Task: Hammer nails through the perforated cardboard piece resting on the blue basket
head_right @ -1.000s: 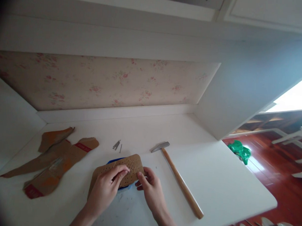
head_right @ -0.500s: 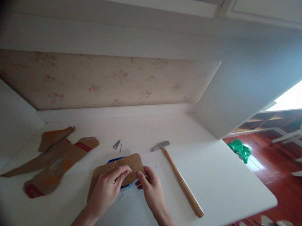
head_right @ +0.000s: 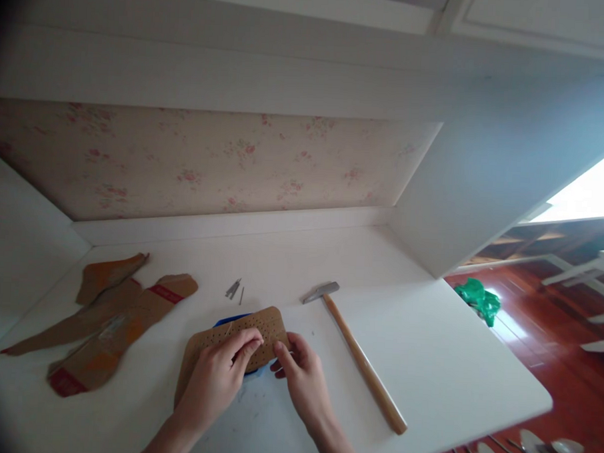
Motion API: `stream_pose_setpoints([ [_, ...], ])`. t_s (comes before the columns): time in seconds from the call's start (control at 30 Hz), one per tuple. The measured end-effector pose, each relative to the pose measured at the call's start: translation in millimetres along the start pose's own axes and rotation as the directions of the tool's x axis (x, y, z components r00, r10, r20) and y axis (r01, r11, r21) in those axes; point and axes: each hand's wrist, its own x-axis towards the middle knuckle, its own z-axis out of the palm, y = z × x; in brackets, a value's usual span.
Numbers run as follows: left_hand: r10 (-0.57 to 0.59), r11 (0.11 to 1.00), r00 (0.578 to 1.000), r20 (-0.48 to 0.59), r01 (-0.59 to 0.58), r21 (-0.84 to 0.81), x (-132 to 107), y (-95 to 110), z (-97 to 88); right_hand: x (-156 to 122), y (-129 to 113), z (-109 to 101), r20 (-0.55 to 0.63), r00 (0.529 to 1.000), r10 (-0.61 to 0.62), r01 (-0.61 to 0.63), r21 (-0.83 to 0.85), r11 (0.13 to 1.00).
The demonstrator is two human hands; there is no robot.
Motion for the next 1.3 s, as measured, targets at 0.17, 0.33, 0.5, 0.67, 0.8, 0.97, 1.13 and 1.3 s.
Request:
stream_pose_setpoints([
  [0.17, 0.005, 1.000, 0.999, -0.032, -0.004, 0.023, -0.8, 0.5, 1.2, -5.6, -6.3, -13.3, -0.052, 0.998, -0.027, 0.021, -0.102, 0.995],
  [0.33, 0.003, 1.000, 1.000, -0.028, -0.003, 0.002, -1.8, -1.0, 3.3, -3.2, 1.3, -71.9, -0.275, 0.917, -0.289, 0.016, -0.698, 0.716],
  [0.5, -0.021, 1.000, 1.000, -0.001, 0.021, 0.004, -2.7, -1.5, 3.7, 8.3, 23.3, -116.5, -0.122, 0.924, -0.362, -0.018, -0.961, 0.277],
  [0.67, 0.009, 1.000, 1.000, -0.009, -0.009, -0.003, -2.8, -0.5, 2.9, 12.5, 38.4, -115.3, -0.123, 0.952, -0.280, -0.069, -0.978, 0.195],
  [0.8, 0.003, 0.999, 1.000, 0.019, -0.004, 0.034, -1.6, 3.1, -0.2, 16.1, 35.0, -108.8, -0.127, 0.967, -0.221, -0.062, -0.959, 0.276],
  [0.97, -0.014, 0.998, 0.999, 0.042, 0.012, 0.059, -1.3, 5.5, -1.0, 16.3, 13.9, -97.1, -0.193, 0.973, -0.127, -0.093, -0.831, 0.549],
  [1.13, -0.010, 0.999, 0.999, 0.039, 0.008, 0.047, -2.6, 3.3, 1.5, -23.4, -4.1, -69.5, -0.287, 0.954, 0.080, -0.200, -0.418, 0.886],
  [1.3, -0.006, 0.999, 0.999, 0.035, 0.005, 0.042, -2.2, 2.3, 1.8, -67.1, -6.1, -45.3, -0.296, 0.934, 0.202, -0.192, 0.064, 0.979],
])
